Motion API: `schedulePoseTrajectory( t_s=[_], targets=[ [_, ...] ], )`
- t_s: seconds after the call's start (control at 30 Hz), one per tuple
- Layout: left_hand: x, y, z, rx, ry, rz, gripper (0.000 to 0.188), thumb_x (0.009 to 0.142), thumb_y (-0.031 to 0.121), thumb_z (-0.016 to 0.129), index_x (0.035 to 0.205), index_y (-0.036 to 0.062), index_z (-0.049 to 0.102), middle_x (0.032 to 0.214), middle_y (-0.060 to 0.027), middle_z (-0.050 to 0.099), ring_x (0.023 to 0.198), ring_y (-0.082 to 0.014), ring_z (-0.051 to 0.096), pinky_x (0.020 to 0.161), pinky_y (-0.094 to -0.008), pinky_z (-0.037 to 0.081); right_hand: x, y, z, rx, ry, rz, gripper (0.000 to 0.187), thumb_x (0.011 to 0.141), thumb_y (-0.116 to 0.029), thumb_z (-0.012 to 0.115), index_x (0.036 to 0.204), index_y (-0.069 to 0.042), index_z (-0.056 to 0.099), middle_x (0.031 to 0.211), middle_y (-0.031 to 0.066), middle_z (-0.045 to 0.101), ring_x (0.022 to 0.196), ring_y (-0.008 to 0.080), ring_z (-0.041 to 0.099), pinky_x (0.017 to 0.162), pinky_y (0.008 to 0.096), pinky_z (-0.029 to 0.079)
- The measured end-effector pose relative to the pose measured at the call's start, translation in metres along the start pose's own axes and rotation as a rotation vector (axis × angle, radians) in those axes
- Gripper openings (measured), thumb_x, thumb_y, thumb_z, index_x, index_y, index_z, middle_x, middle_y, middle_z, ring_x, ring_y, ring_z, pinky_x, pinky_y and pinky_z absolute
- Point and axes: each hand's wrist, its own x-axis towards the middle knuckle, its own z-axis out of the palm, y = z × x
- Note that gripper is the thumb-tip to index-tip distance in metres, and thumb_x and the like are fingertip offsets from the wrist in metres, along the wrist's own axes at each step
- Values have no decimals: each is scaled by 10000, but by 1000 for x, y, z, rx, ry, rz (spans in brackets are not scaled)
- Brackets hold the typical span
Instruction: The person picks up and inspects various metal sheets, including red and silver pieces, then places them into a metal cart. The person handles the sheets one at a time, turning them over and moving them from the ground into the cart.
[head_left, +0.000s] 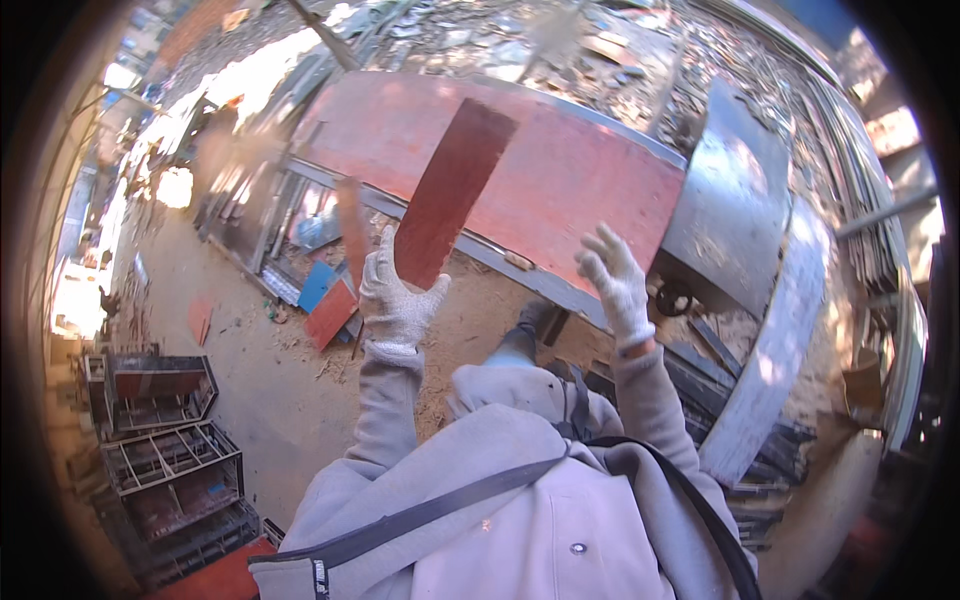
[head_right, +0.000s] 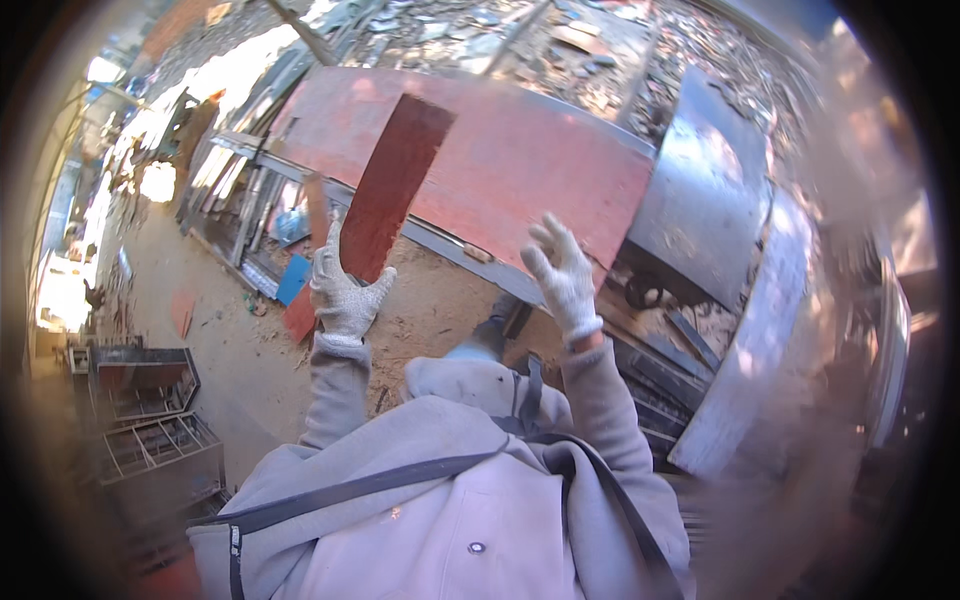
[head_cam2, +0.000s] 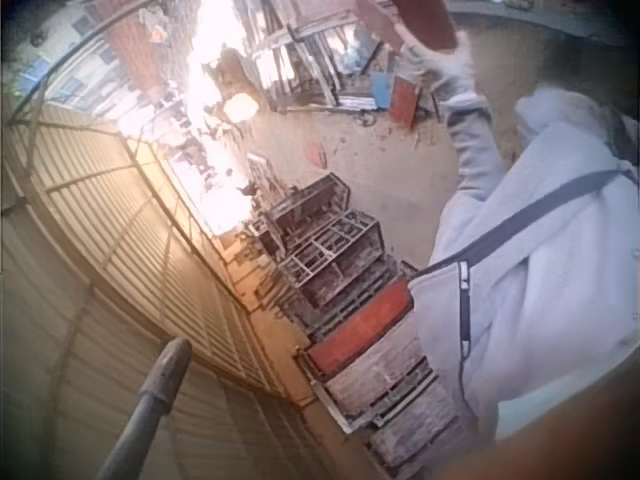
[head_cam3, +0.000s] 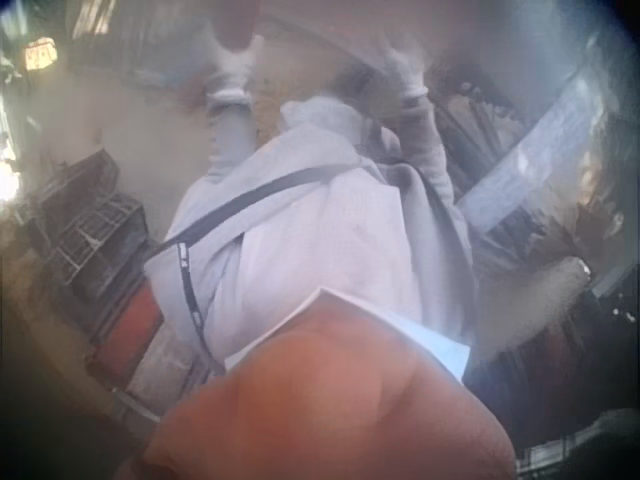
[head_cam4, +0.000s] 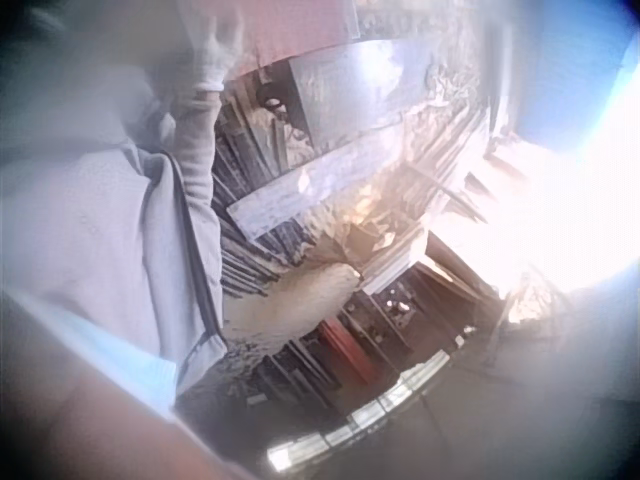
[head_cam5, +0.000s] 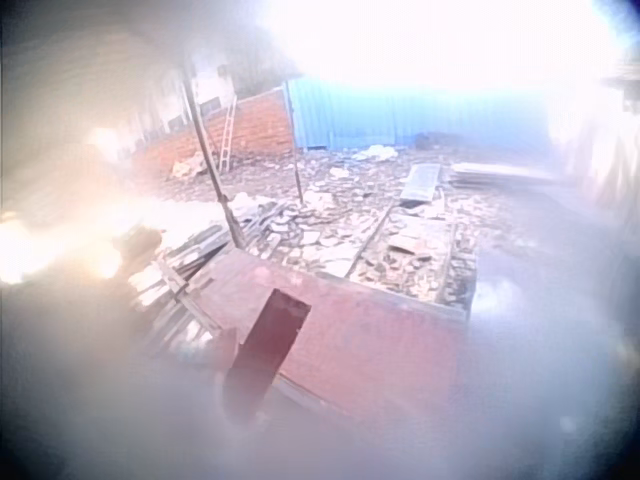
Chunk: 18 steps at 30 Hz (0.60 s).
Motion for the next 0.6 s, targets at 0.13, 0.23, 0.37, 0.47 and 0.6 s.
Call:
schedulePoseTrajectory(
  t_s=[0.13,0.23,0.37,0.47,0.6],
  targets=[
    [-21,75,78,-439,-119,130,1169,659,373,1007,1563,-20,379,1373,-200,583,1293,-365,569,1094,-454,471,-21,-15,-37,114,-83,89,923,974,-490,720,1593,55,306,1444,238,580,1208,269,658,994,375,557],
    [-8,124,129,-1111,-445,-160,833,764,592,883,1290,42,545,1089,-57,621,934,-197,632,814,-355,553,-69,-14,-49,82,-165,160,898,958,-469,753,1593,14,341,1418,202,611,1255,261,631,1061,378,505],
    [-4,179,179,-1346,-489,-429,657,822,721,750,1025,131,543,865,29,547,686,-89,526,619,-272,499,-103,-29,-53,-93,2,134,765,947,-347,791,1539,-8,446,1335,185,669,1213,244,653,1050,380,512],
    [-26,208,193,-1439,-558,-598,636,834,718,740,996,131,555,861,11,556,707,-120,551,644,-304,520,-112,-28,-61,-320,128,60,559,970,-269,755,1437,-14,583,1215,180,732,1096,236,708,954,369,562],
    [-21,225,218,-1793,-845,-866,650,901,633,731,1210,80,587,963,-52,601,831,-192,612,728,-375,568,-116,-13,-100,-1,222,166,285,1038,-46,616,1313,-39,691,1057,37,763,704,40,650,600,205,517]
  ],
)
